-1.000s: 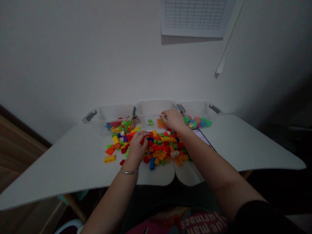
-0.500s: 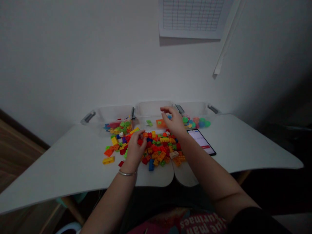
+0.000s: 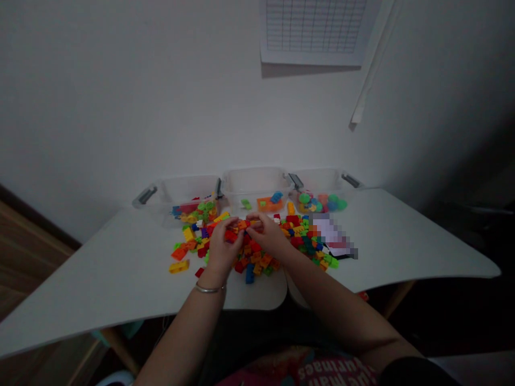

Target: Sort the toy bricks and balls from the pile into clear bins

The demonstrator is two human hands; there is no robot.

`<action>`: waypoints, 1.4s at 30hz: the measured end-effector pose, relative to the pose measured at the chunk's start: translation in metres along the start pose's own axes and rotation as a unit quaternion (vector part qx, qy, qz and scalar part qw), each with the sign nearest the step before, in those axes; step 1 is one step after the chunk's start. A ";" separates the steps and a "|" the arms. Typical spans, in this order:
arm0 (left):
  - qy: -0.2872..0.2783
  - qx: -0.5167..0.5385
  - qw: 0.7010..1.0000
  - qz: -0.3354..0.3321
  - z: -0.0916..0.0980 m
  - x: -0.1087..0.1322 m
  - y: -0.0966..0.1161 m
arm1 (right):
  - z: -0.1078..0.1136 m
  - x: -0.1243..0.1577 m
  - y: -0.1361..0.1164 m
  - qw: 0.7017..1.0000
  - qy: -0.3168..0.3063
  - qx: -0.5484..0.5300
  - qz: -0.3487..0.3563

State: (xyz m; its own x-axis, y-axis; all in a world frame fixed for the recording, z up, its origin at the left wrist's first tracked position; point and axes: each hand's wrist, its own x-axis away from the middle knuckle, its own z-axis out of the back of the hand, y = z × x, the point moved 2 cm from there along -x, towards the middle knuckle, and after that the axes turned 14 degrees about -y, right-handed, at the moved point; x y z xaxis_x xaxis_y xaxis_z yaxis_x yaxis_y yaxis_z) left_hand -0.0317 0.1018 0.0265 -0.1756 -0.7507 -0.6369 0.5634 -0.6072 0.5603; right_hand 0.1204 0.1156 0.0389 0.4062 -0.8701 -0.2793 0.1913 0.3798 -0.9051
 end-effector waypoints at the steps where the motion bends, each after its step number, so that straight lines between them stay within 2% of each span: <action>1: -0.006 -0.004 1.000 -0.005 0.000 0.000 0.000 | -0.001 0.000 0.002 1.000 -0.009 -0.017 -0.005; 4: -0.018 -0.023 1.000 -0.011 -0.001 0.000 -0.001 | -0.003 0.000 0.006 0.998 -0.024 -0.056 0.000; 8: -0.040 -0.051 0.998 -0.021 -0.001 -0.001 -0.001 | -0.004 0.002 0.010 0.997 -0.012 -0.076 0.017; 14: -0.061 -0.067 0.996 -0.023 -0.002 -0.002 0.001 | -0.003 0.003 0.017 0.995 -0.011 -0.100 0.005; 18: -0.088 -0.076 0.993 -0.024 -0.003 -0.002 0.004 | -0.001 0.004 0.017 0.996 -0.014 -0.091 0.007; 21: -0.096 -0.091 0.991 -0.016 -0.002 -0.002 0.005 | 0.003 0.005 0.013 0.999 -0.009 -0.046 0.001; 24: -0.072 -0.117 0.990 0.017 0.000 -0.002 0.003 | 0.019 0.002 0.005 1.000 0.017 0.026 -0.002; 28: -0.030 -0.163 0.983 0.072 0.003 -0.002 -0.002 | 0.059 -0.008 -0.012 0.988 0.084 0.125 0.030; 31: -0.037 -0.200 0.974 0.100 0.004 -0.003 -0.002 | 0.093 -0.017 -0.027 0.966 0.139 0.205 0.075; 34: -0.062 -0.224 0.965 0.118 0.003 -0.003 -0.002 | 0.120 -0.027 -0.035 0.942 0.167 0.277 0.088; 38: -0.083 -0.229 0.964 0.110 -0.001 -0.002 -0.003 | 0.136 -0.037 -0.028 0.921 0.170 0.345 0.061; 42: -0.094 -0.220 0.967 0.088 -0.006 -0.002 -0.008 | 0.135 -0.042 -0.015 0.908 0.145 0.392 0.027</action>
State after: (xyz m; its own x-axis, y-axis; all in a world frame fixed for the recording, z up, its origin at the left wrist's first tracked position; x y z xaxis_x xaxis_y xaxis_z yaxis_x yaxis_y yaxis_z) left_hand -0.0314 0.1095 0.0197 -0.1664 -0.8915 -0.4214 0.8794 -0.3275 0.3455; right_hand 0.2209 0.1887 0.1074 0.2026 -0.8465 -0.4924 0.8023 0.4317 -0.4121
